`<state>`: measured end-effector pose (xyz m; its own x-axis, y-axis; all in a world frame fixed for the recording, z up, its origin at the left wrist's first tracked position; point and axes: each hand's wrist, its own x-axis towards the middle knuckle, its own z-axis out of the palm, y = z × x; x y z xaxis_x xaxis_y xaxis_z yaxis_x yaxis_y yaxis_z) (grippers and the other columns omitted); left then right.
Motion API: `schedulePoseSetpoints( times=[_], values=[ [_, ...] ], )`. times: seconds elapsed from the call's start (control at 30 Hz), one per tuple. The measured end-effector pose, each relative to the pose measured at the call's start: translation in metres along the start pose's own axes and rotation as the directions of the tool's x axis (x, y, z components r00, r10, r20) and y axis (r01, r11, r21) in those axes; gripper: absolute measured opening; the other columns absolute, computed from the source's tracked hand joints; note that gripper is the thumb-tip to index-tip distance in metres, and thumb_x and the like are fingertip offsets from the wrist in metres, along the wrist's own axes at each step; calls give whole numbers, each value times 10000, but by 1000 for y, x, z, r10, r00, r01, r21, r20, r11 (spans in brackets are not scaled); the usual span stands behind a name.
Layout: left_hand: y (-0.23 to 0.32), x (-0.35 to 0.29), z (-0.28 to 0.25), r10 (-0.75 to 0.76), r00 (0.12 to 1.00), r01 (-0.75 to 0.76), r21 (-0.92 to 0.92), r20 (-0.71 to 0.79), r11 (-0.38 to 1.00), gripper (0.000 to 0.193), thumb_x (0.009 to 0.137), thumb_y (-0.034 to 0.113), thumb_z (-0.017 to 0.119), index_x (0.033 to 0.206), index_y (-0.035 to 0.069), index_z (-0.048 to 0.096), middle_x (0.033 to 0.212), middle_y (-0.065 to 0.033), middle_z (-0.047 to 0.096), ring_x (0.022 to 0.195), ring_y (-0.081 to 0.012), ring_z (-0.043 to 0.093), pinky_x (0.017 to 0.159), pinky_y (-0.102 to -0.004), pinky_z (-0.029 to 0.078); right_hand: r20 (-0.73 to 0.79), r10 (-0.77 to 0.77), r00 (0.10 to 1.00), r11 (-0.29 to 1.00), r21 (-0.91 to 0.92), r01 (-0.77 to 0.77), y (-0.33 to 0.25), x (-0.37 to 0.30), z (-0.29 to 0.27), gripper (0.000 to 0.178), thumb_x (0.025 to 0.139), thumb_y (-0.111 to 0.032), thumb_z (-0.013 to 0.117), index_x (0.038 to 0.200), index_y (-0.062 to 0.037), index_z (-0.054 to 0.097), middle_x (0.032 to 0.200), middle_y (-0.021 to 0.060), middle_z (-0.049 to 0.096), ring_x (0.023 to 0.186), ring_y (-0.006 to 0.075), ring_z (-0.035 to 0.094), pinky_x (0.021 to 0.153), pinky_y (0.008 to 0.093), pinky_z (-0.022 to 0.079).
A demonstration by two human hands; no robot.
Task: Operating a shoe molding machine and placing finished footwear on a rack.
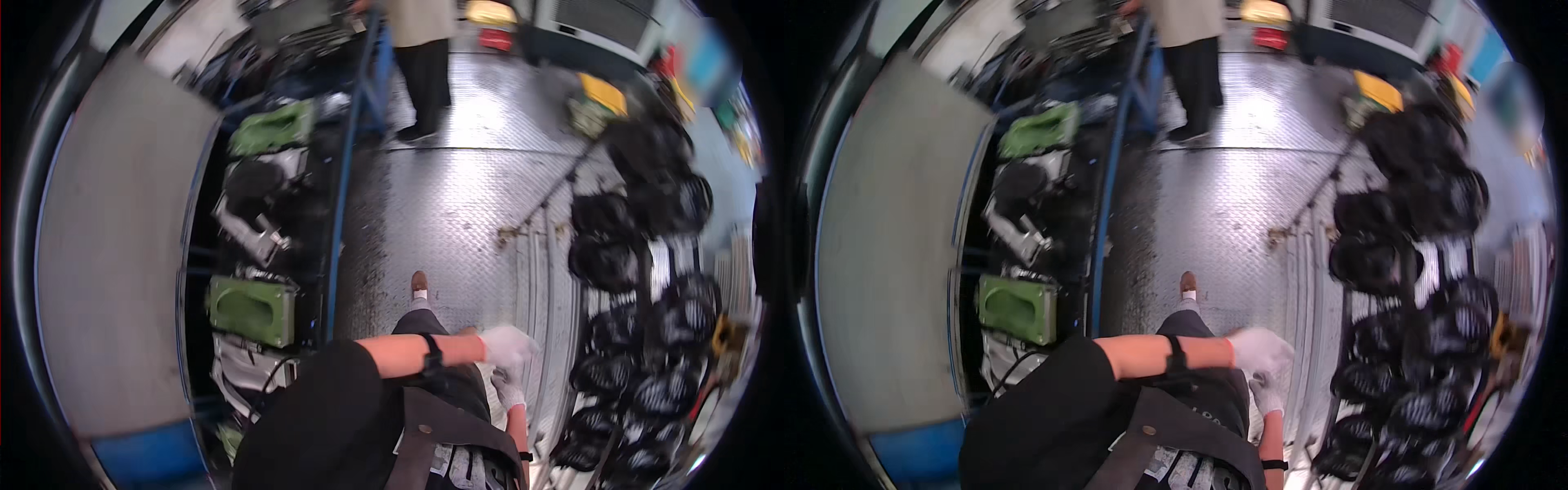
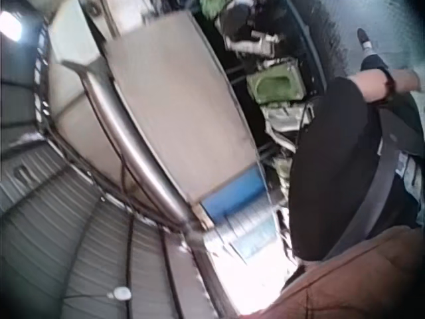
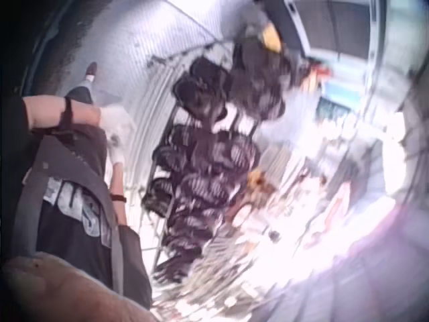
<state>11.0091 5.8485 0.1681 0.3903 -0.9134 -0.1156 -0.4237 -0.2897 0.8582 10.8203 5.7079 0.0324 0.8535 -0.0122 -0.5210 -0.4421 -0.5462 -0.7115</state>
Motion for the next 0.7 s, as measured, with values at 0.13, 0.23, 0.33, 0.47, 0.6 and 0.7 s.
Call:
schedulePoseSetpoints(
  times=[0.13, 0.23, 0.33, 0.47, 0.6, 0.7],
  values=[
    [-138, -119, -68, -577, 738, 670, 282, -349, 687, 217, 771, 213, 530, 867, 98, 686, 831, -160, 690, 807, -334, 673, 729, -461, 522, 168, 37, 985, 999, -24, -34, -123, 83, -10, 443, 861, -194, 602, 1251, 13, 553, 1170, 167, 643, 1114, 235, 608, 947, 314, 457],
    [-178, -214, -115, -606, 461, 866, 180, -648, 466, 221, 791, 219, 521, 880, 107, 690, 833, -148, 690, 825, -324, 664, 759, -452, 508, 300, -55, 952, 986, -132, 98, -183, 139, 6, 451, 880, -184, 597, 1268, 33, 523, 1185, 176, 632, 1119, 229, 604, 965, 315, 450],
    [-206, -289, -144, -626, 179, 945, -46, -759, 325, 263, 853, 270, 485, 934, 114, 679, 893, -139, 684, 901, -314, 646, 787, -448, 497, 455, -118, 883, 961, -172, 217, -236, 199, 38, 454, 880, -176, 598, 1279, 22, 514, 1203, 159, 627, 1124, 224, 602, 970, 316, 452],
    [-248, -323, -171, -545, -197, 815, -445, -815, 371, 368, 872, 307, 513, 1197, 140, 552, 1026, -141, 649, 987, -321, 616, 850, -447, 483, 599, -178, 781, 901, -220, 374, -339, 266, 94, 441, 882, -219, 587, 1258, 6, 532, 1226, 124, 624, 1126, 217, 604, 970, 314, 456],
    [-320, -336, -199, -583, -664, 229, -870, -468, 437, 670, 887, 341, 522, 1463, 121, 261, 1343, -197, 489, 1202, -356, 503, 998, -436, 416, 654, -337, 677, 816, -157, 557, -458, 311, 156, 427, 885, -219, 590, 1262, -27, 535, 1242, 137, 609, 1145, 249, 589, 977, 332, 451],
    [-338, -335, -239, -640, -758, -19, -977, -123, 210, 749, 925, 414, 489, 1500, 82, 142, 1432, -253, 378, 1274, -398, 438, 1043, -437, 385, 650, -432, 625, 701, -194, 686, -533, 339, 186, 422, 869, -204, 600, 1258, -49, 542, 1231, 154, 605, 1142, 283, 584, 987, 346, 439]
  ],
)
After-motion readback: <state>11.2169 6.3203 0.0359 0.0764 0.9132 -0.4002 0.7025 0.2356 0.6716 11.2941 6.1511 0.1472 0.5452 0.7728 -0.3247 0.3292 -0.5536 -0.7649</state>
